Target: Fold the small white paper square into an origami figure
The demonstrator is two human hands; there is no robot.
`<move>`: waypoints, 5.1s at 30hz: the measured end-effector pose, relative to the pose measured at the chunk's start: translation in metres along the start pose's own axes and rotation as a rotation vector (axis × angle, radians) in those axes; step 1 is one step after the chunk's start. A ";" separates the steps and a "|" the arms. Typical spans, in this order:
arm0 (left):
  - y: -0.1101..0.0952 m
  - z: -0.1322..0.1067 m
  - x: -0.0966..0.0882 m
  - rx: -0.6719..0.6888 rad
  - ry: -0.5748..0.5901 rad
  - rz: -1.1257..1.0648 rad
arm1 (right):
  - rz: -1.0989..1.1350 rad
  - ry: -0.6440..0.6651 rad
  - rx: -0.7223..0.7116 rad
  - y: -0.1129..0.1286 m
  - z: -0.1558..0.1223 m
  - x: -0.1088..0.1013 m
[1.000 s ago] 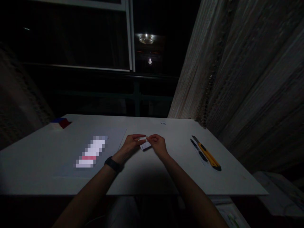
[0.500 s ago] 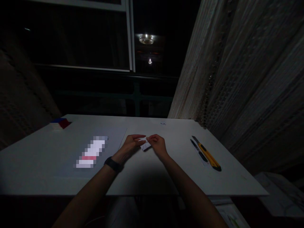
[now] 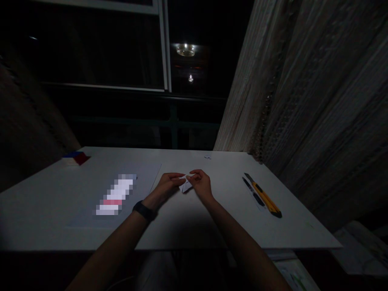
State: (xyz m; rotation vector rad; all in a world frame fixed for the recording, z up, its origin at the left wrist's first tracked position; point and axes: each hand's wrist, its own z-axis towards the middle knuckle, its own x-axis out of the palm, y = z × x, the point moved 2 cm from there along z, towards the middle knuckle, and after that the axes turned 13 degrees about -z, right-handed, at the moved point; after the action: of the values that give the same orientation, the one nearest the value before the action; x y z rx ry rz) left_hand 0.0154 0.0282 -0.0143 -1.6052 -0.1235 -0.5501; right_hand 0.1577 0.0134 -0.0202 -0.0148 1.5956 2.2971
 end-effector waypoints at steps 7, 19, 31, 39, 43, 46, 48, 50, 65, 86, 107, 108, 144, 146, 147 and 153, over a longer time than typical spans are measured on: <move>0.001 0.000 0.000 0.007 -0.009 0.135 | -0.006 0.025 0.005 0.000 -0.001 0.000; 0.002 0.002 -0.004 -0.012 -0.015 0.122 | 0.125 0.145 0.111 0.002 -0.001 -0.003; 0.000 0.001 -0.002 -0.029 -0.028 0.121 | 0.064 0.123 0.122 0.000 0.000 -0.004; -0.005 -0.004 0.002 -0.013 0.078 0.039 | 0.028 0.071 0.127 -0.002 0.002 -0.005; -0.004 -0.003 0.002 -0.014 0.065 0.033 | 0.023 0.066 0.121 -0.001 0.002 -0.006; -0.005 -0.003 0.002 -0.025 0.041 0.038 | 0.010 0.074 0.104 0.001 0.002 -0.006; -0.005 -0.003 0.003 -0.036 0.040 0.042 | 0.012 0.083 0.087 0.002 0.002 -0.006; -0.005 -0.003 0.002 -0.035 0.021 0.044 | 0.019 0.091 0.068 0.002 0.002 -0.005; -0.005 -0.003 0.003 -0.022 0.114 0.159 | -0.068 0.089 0.031 0.003 0.002 -0.004; 0.001 0.000 0.001 0.012 0.124 0.245 | -0.229 0.026 -0.010 0.006 -0.002 -0.002; -0.003 -0.002 0.003 0.021 0.090 0.264 | 0.211 0.257 0.223 0.000 0.001 -0.009; -0.003 -0.002 0.002 0.020 0.092 0.270 | 0.226 0.270 0.243 0.001 0.001 -0.009; -0.010 -0.005 0.004 0.335 0.028 0.799 | -0.006 0.255 0.123 0.001 0.002 -0.002; -0.008 -0.004 0.002 0.340 0.019 0.788 | -0.016 0.274 0.114 0.003 0.001 -0.002; -0.007 -0.003 0.002 0.342 0.021 0.782 | -0.019 0.279 0.114 0.004 0.001 -0.002; -0.005 -0.001 0.001 0.335 0.046 0.754 | 0.004 0.291 0.121 0.006 0.000 -0.003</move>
State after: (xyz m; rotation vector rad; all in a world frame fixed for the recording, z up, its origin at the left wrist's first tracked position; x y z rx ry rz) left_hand 0.0142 0.0278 -0.0091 -1.1904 0.3958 0.0260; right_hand 0.1582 0.0104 -0.0140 -0.3308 1.8732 2.2792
